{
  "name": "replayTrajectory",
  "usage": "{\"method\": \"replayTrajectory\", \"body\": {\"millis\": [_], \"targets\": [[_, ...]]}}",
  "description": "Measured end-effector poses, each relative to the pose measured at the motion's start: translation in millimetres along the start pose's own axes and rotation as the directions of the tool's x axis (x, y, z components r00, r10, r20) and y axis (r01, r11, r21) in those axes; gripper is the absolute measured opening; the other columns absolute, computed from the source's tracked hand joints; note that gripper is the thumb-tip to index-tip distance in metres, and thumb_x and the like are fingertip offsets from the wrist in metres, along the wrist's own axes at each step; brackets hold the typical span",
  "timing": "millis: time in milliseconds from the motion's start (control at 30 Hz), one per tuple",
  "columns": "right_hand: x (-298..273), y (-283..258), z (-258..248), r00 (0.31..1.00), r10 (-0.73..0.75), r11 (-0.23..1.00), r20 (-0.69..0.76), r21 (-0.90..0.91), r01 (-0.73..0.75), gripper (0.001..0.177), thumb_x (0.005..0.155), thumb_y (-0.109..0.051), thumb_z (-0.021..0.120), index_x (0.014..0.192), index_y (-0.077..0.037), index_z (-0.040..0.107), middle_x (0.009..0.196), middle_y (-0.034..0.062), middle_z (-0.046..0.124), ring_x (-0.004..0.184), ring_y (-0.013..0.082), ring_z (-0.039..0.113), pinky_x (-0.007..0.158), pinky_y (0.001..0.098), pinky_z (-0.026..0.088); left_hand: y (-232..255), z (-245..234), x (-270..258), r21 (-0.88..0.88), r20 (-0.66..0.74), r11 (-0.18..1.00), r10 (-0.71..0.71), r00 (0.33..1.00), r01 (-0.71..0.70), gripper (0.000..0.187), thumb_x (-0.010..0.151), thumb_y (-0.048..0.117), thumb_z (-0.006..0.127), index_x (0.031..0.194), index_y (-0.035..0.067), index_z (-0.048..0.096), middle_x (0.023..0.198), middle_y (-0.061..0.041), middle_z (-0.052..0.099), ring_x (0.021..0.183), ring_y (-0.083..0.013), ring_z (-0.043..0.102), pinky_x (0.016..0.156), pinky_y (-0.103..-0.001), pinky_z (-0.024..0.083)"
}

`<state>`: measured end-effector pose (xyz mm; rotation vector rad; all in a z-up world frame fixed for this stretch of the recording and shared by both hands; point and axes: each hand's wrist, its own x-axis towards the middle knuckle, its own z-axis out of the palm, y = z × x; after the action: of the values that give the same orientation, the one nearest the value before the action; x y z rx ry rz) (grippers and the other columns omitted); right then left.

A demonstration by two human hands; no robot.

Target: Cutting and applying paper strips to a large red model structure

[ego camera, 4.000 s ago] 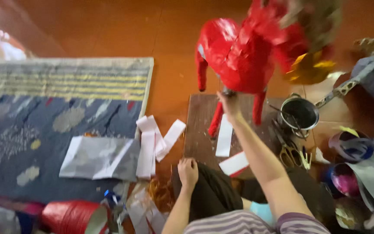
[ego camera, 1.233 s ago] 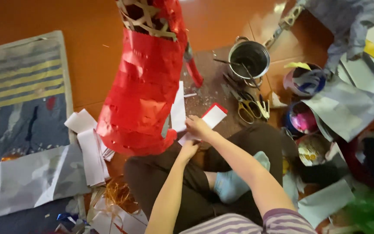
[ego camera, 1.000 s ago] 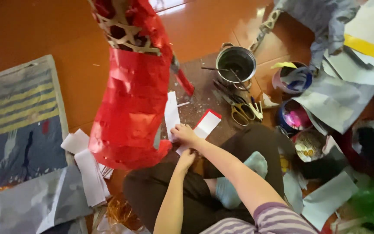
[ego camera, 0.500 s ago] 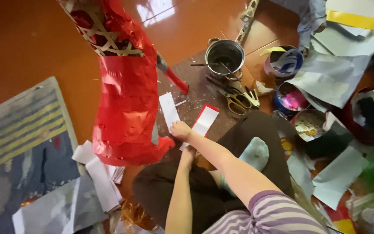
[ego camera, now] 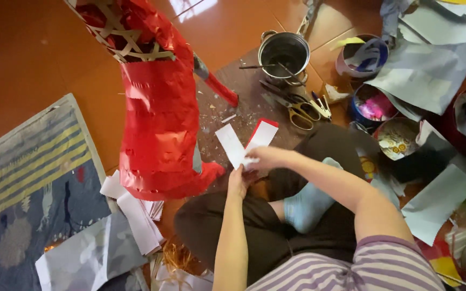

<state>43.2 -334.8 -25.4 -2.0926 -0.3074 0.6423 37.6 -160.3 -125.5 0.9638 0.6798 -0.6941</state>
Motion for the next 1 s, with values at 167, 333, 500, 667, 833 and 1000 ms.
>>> {"method": "replayTrajectory", "body": {"millis": [167,333,500,667,833,1000], "targets": [[66,59,-95,0.801,0.095,0.923,-0.59,0.354,0.151,0.042,0.091,-0.02,0.053,0.132,-0.013,0.045,0.102,0.0148,0.067,0.088,0.0264,0.068,0.076,0.0368,0.056,-12,-19,28,0.05,-0.076,0.998,0.031,0.997,-0.027,0.049,0.094,0.022,0.066,0.138,0.009,0.046,0.119,-0.018,0.06,0.104,-0.0385,0.064,0.091,-0.061,0.051],[87,40,-148,0.815,0.234,0.642,-0.531,0.714,0.281,0.072,0.103,-0.062,0.04,0.152,-0.043,-0.01,0.154,0.0389,0.01,0.113,0.0554,0.056,0.088,0.0602,0.05,-24,-31,40,0.208,-0.07,0.974,0.103,0.992,-0.087,0.05,0.088,0.022,0.076,0.133,0.015,0.055,0.114,-0.01,0.065,0.101,-0.0269,0.065,0.088,-0.053,0.054],[127,73,-157,0.685,0.456,0.646,-0.568,0.741,0.185,0.056,0.097,-0.06,0.042,0.148,-0.036,0.04,0.156,0.016,0.029,0.125,0.0453,0.05,0.092,0.0575,0.049,-28,-38,51,0.353,-0.093,0.926,0.174,0.98,-0.131,0.064,0.077,0.014,0.086,0.133,0.018,0.056,0.12,-0.014,0.064,0.107,-0.0342,0.064,0.085,-0.058,0.053],[37,14,-132,0.519,0.495,0.8,-0.697,0.599,0.041,0.034,0.091,-0.044,0.064,0.116,-0.021,0.067,0.109,0.0142,0.062,0.085,0.0307,0.07,0.069,0.0416,0.058,-23,-29,53,0.365,-0.084,0.918,0.199,0.976,-0.155,0.057,0.076,0.017,0.087,0.127,0.013,0.062,0.111,-0.014,0.069,0.098,-0.0308,0.069,0.078,-0.052,0.058],[-8,78,-100,0.488,0.569,0.716,-0.662,0.69,0.103,0.018,0.085,-0.013,0.067,0.102,-0.013,0.071,0.085,0.0142,0.069,0.048,0.0224,0.063,0.037,0.0294,0.054,-26,-34,54,0.423,-0.095,0.889,0.237,0.967,-0.177,0.053,0.08,0.015,0.082,0.128,0.007,0.061,0.114,-0.018,0.067,0.101,-0.0343,0.067,0.079,-0.053,0.057],[-31,70,-105,0.456,0.367,0.93,-0.811,0.303,-0.209,0.044,0.089,-0.015,0.049,0.132,-0.016,0.061,0.118,0.0203,0.066,0.111,0.0379,0.061,0.1,0.0483,0.047,-29,-45,39,0.485,-0.072,0.836,0.328,0.942,-0.255,0.051,0.083,0.006,0.074,0.131,0.001,0.057,0.122,-0.025,0.063,0.112,-0.0385,0.061,0.086,-0.051,0.054]]}}
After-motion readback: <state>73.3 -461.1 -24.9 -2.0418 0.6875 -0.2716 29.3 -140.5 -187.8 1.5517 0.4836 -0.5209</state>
